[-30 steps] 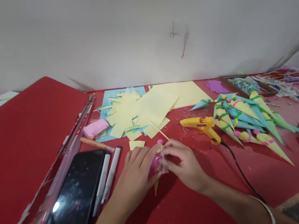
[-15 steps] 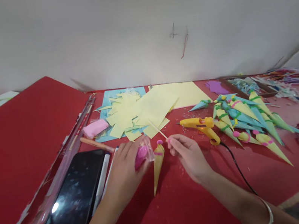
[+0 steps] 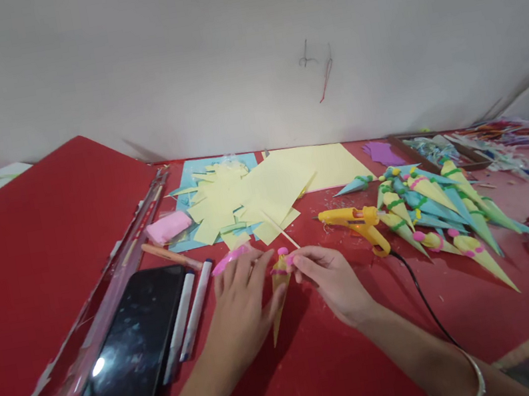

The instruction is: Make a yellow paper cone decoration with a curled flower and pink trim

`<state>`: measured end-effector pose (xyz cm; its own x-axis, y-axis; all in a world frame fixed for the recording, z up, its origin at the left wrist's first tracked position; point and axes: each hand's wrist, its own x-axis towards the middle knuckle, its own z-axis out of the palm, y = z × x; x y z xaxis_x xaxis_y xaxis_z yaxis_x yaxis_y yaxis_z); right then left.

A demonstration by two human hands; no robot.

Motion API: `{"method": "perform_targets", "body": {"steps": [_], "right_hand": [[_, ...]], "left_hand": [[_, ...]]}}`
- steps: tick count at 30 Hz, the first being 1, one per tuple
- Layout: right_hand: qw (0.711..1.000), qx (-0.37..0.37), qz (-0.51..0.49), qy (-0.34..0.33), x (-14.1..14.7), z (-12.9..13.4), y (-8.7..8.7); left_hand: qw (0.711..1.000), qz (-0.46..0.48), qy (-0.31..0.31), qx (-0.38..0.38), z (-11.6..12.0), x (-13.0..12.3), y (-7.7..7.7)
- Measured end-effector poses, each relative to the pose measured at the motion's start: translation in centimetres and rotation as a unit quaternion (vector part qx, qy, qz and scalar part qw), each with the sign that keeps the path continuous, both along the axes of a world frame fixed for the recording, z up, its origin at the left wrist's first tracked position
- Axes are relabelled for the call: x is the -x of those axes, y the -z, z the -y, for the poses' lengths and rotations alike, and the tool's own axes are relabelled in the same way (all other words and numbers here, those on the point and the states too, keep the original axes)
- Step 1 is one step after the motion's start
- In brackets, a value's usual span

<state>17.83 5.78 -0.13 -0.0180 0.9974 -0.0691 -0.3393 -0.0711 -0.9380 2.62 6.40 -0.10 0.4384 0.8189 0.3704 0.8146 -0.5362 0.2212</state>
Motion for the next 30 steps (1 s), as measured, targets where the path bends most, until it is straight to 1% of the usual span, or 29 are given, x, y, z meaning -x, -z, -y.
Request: {"method": "perform_targets", "body": {"steps": [4,8,15,19,22,26,28,30], "right_hand": [[1.000,0.016,-0.019,0.010,0.0,0.0,0.0],[0.999,0.006,-0.029,0.012,0.0,0.0,-0.1],[1.000,-0.005,-0.012,0.003,-0.1,0.1,-0.1],[1.000,-0.002,-0.009,0.014,-0.1,0.1,-0.1],[0.999,0.002,-0.014,0.036,0.0,0.0,-0.1],[0.998,0.002,-0.026,0.048,0.0,0.0,-0.2],[0.998,0.002,-0.022,0.051,-0.1,0.0,-0.2],[0.998,-0.010,-0.008,0.062,-0.1,0.1,-0.2]], "left_hand": [[0.996,0.025,0.049,0.069,0.4,-0.7,0.0],[0.990,0.031,0.064,0.118,0.5,-1.0,0.2],[0.986,0.070,0.028,0.151,0.5,-1.0,0.9],[0.975,0.124,0.004,0.183,0.4,-0.8,0.8],[0.962,0.177,-0.007,0.208,0.2,-0.6,0.6],[0.936,0.256,0.000,0.241,0.0,-0.6,0.4],[0.916,0.303,0.002,0.264,-0.1,-0.6,0.2],[0.887,0.345,0.005,0.306,-0.1,-0.7,-0.2]]}}
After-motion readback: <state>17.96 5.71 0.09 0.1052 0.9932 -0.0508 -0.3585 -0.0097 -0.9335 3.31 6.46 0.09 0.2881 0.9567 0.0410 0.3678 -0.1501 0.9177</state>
